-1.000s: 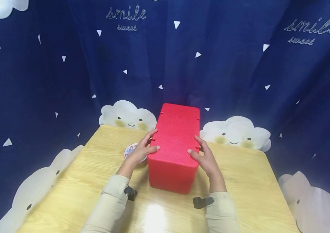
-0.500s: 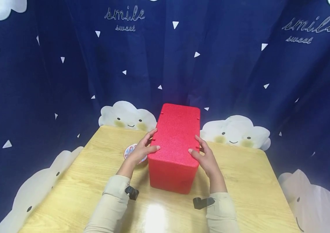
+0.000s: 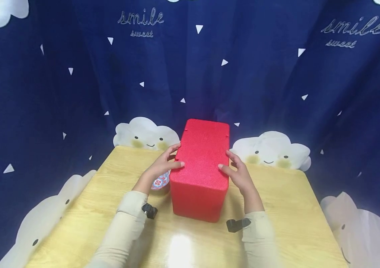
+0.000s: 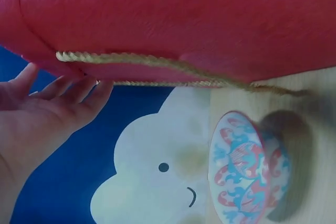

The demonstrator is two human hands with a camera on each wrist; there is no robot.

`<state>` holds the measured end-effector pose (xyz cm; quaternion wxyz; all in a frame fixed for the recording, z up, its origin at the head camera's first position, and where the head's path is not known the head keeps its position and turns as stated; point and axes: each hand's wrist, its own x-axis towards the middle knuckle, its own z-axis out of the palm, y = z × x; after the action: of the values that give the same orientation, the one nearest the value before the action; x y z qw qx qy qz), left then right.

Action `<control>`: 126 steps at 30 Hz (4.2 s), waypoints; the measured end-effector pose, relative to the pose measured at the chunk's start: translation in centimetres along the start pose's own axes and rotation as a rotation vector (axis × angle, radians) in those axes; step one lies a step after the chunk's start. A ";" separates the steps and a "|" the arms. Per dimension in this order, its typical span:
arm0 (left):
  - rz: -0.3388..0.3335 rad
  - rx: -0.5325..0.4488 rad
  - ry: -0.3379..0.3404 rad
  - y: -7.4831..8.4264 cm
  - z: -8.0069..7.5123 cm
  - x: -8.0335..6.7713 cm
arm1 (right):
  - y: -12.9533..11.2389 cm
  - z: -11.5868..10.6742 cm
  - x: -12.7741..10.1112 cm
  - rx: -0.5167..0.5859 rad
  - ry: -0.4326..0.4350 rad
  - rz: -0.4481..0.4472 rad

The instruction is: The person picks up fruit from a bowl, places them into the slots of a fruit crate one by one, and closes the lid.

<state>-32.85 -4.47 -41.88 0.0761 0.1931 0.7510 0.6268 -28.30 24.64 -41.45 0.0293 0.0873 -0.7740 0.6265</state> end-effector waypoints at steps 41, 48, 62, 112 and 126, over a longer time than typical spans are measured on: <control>-0.192 -0.063 0.075 -0.7 0.7 5.4 | -1.0 0.2 6.4 -0.063 0.014 0.186; -0.198 -0.043 0.038 0.5 0.4 5.3 | 1.0 -0.7 7.9 -0.144 -0.012 0.162; -0.118 0.195 0.127 0.5 0.3 8.2 | 0.6 -1.6 10.0 -0.263 -0.033 0.125; -0.140 0.009 0.176 2.5 2.1 -1.9 | -0.2 0.3 2.4 -0.153 -0.025 0.059; -0.181 -0.097 0.177 1.0 1.6 -1.0 | -0.2 0.7 2.4 -0.113 0.007 0.090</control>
<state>-31.18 -3.22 -41.40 0.0751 0.0643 0.7379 0.6676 -30.54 23.73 -41.04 0.0088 0.0484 -0.8110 0.5830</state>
